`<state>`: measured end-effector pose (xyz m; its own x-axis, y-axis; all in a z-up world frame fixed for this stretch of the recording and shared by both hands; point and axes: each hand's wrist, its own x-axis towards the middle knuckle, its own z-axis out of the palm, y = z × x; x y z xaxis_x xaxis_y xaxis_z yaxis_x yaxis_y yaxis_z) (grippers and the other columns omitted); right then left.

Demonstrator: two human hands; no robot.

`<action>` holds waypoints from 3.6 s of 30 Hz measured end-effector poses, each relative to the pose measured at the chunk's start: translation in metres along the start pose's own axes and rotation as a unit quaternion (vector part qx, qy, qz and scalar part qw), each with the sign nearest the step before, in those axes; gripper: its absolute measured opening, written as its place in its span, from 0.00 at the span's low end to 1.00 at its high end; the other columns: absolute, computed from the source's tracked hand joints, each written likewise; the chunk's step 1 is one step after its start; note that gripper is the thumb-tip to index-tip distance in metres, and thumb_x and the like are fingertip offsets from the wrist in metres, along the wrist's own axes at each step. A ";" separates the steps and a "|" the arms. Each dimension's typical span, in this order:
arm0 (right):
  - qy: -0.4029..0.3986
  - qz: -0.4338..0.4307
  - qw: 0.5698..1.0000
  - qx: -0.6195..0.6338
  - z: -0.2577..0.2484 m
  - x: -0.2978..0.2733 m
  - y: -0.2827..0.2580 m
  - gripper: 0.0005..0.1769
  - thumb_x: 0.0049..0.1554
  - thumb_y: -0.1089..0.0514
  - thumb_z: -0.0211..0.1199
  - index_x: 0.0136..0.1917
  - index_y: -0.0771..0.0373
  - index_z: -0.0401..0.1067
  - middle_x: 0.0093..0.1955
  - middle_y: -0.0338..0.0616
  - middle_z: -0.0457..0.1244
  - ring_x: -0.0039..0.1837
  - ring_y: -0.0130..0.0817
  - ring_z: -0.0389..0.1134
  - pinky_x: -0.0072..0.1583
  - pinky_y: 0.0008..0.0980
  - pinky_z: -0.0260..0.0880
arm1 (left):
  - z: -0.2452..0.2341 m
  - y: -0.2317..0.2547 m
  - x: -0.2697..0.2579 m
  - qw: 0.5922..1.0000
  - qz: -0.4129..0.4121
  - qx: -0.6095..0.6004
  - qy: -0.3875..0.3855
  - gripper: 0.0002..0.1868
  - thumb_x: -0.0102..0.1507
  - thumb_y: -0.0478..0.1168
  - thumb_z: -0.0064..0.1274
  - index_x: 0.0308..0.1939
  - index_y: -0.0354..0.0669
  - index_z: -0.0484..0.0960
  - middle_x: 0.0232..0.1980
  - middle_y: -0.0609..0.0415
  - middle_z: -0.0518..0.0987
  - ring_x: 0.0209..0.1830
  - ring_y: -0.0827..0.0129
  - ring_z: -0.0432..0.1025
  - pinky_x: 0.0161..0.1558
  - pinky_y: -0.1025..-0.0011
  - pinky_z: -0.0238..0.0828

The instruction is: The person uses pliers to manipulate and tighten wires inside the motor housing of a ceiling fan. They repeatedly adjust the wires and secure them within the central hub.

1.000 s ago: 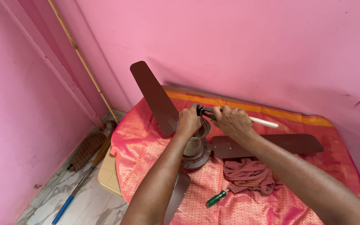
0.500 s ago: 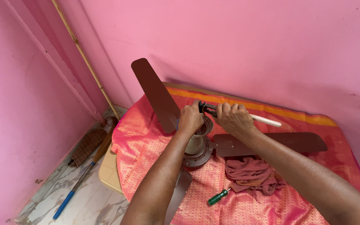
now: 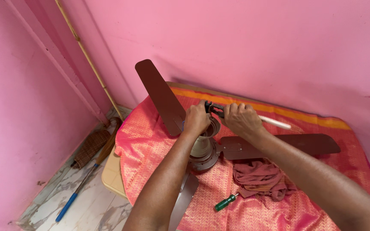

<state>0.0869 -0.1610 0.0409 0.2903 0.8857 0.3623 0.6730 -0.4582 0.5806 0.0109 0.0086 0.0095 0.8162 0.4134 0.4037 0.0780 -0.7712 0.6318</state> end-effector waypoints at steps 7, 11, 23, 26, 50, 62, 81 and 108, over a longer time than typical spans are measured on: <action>-0.011 -0.079 0.993 -0.088 0.001 0.007 0.011 0.16 0.64 0.52 0.54 0.37 0.61 0.68 0.30 0.37 0.61 0.32 0.26 0.67 0.31 0.29 0.67 | 0.000 0.001 0.002 1.000 -0.006 0.009 -0.008 0.18 0.54 0.30 0.60 0.48 0.33 0.78 0.36 0.31 0.82 0.43 0.36 0.77 0.49 0.45 0.72; -0.019 -0.082 0.992 -0.100 0.005 0.009 0.011 0.16 0.64 0.54 0.55 0.36 0.61 0.68 0.29 0.36 0.61 0.31 0.25 0.67 0.30 0.29 0.67 | 0.001 0.002 0.002 1.000 -0.014 0.002 -0.018 0.16 0.55 0.31 0.60 0.47 0.33 0.78 0.36 0.32 0.82 0.43 0.37 0.78 0.49 0.47 0.73; -0.023 0.021 0.999 0.013 0.012 0.007 0.008 0.22 0.62 0.34 0.55 0.51 0.54 0.65 0.28 0.40 0.64 0.30 0.37 0.70 0.34 0.38 0.69 | 0.009 -0.002 0.003 1.000 -0.001 0.015 -0.018 0.19 0.55 0.32 0.61 0.49 0.32 0.77 0.35 0.31 0.81 0.42 0.36 0.77 0.49 0.45 0.72; -0.009 0.027 1.000 0.009 0.015 0.006 0.009 0.22 0.62 0.34 0.55 0.51 0.54 0.65 0.29 0.40 0.64 0.30 0.37 0.70 0.34 0.38 0.69 | 0.009 0.000 0.003 1.000 0.000 0.016 -0.016 0.20 0.55 0.32 0.61 0.51 0.32 0.77 0.35 0.31 0.81 0.42 0.36 0.78 0.49 0.45 0.72; 0.008 -0.012 1.000 0.012 0.028 0.007 0.003 0.20 0.66 0.42 0.52 0.41 0.58 0.64 0.26 0.36 0.63 0.25 0.29 0.67 0.31 0.35 0.67 | 0.015 0.000 0.001 0.999 0.000 0.031 -0.022 0.21 0.56 0.31 0.62 0.52 0.31 0.77 0.36 0.32 0.82 0.43 0.38 0.78 0.49 0.47 0.73; -0.161 0.011 0.965 0.207 0.002 0.014 0.011 0.29 0.62 0.34 0.54 0.44 0.65 0.65 0.30 0.52 0.68 0.32 0.48 0.72 0.36 0.47 0.70 | 0.010 0.000 -0.002 0.998 0.007 0.032 -0.049 0.20 0.54 0.31 0.62 0.49 0.31 0.77 0.35 0.31 0.82 0.42 0.37 0.79 0.49 0.47 0.75; -0.311 0.135 0.402 0.851 0.081 0.001 0.010 0.28 0.64 0.39 0.58 0.37 0.67 0.67 0.20 0.41 0.53 0.19 0.32 0.54 0.21 0.35 0.50 | -0.001 -0.001 -0.013 0.999 0.013 -0.031 -0.025 0.25 0.56 0.29 0.57 0.58 0.41 0.78 0.39 0.32 0.82 0.45 0.37 0.77 0.49 0.48 0.74; -0.275 0.112 0.879 0.374 0.076 -0.092 -0.041 0.28 0.59 0.32 0.57 0.56 0.56 0.60 0.38 0.49 0.70 0.42 0.50 0.72 0.43 0.51 0.70 | -0.005 0.005 -0.013 0.999 -0.014 -0.032 -0.010 0.27 0.58 0.34 0.63 0.61 0.40 0.73 0.43 0.34 0.83 0.48 0.38 0.77 0.51 0.47 0.71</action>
<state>0.0844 -0.2181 -0.0719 0.6186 0.7764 -0.1206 0.7565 -0.6300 -0.1754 -0.0023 0.0016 0.0100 0.8257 0.4242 0.3718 0.0652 -0.7265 0.6840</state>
